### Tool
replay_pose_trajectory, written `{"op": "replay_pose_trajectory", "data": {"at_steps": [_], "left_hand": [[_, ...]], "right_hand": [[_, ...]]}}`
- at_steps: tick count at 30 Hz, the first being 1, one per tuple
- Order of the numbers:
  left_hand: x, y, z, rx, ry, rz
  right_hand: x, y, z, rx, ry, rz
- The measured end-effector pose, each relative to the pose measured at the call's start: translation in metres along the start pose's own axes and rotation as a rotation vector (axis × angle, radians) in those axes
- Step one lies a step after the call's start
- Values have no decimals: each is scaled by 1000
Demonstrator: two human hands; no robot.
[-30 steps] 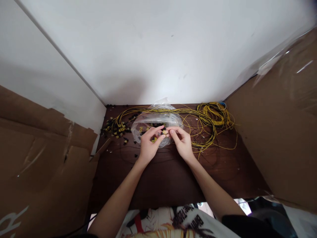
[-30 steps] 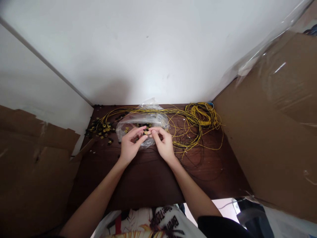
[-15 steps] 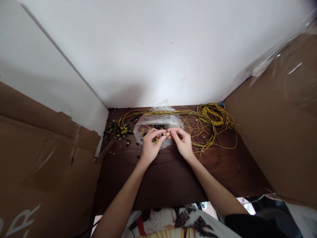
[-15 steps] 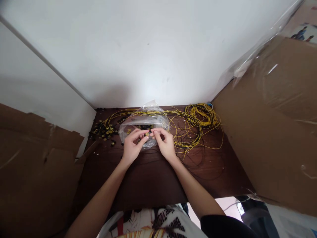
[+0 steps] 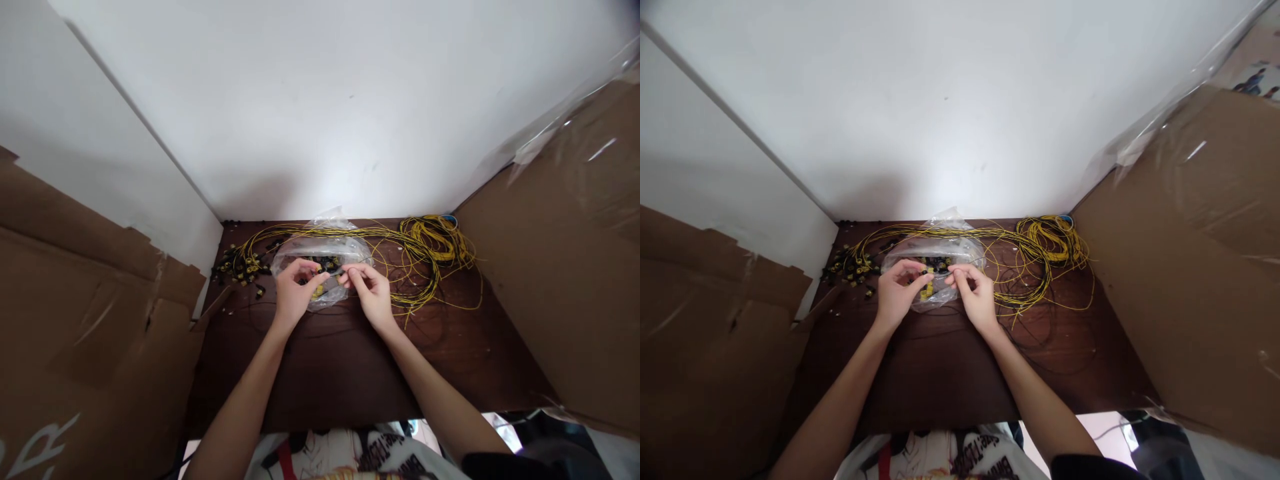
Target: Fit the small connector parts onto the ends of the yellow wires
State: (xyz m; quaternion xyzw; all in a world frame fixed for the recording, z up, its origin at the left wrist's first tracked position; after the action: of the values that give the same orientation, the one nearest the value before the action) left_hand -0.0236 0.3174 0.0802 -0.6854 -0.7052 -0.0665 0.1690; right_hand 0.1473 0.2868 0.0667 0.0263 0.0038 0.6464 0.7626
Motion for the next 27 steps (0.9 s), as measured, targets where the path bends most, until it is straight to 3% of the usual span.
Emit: {"op": "replay_pose_trajectory", "data": {"at_steps": [6,17,23,27], "left_hand": [[7,13,-3,67,0,104],[-2,25,-14,205,180,229],[3,-4,-10,248,178,17],[6,-16,-6,204,172,-46]], "right_hand": [[-1,-5,3,-4,-36,-42],[-2,0,13,-75,-122,-89],[10,14,22,-280,-156,-30],[13,31,30,-509,-290,33]]}}
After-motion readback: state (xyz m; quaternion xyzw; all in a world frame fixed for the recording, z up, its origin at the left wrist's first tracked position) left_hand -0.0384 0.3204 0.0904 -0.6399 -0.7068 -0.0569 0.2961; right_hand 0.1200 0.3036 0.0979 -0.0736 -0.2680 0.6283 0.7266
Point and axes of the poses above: each hand's wrist, its own x-axis towards the middle knuckle, its own y-axis out of the palm, z = x × y, the point moved 10 cm from there along x, towards the middle knuckle, and after that the axes turned 8 degrees about y, right-handed, at the moved point
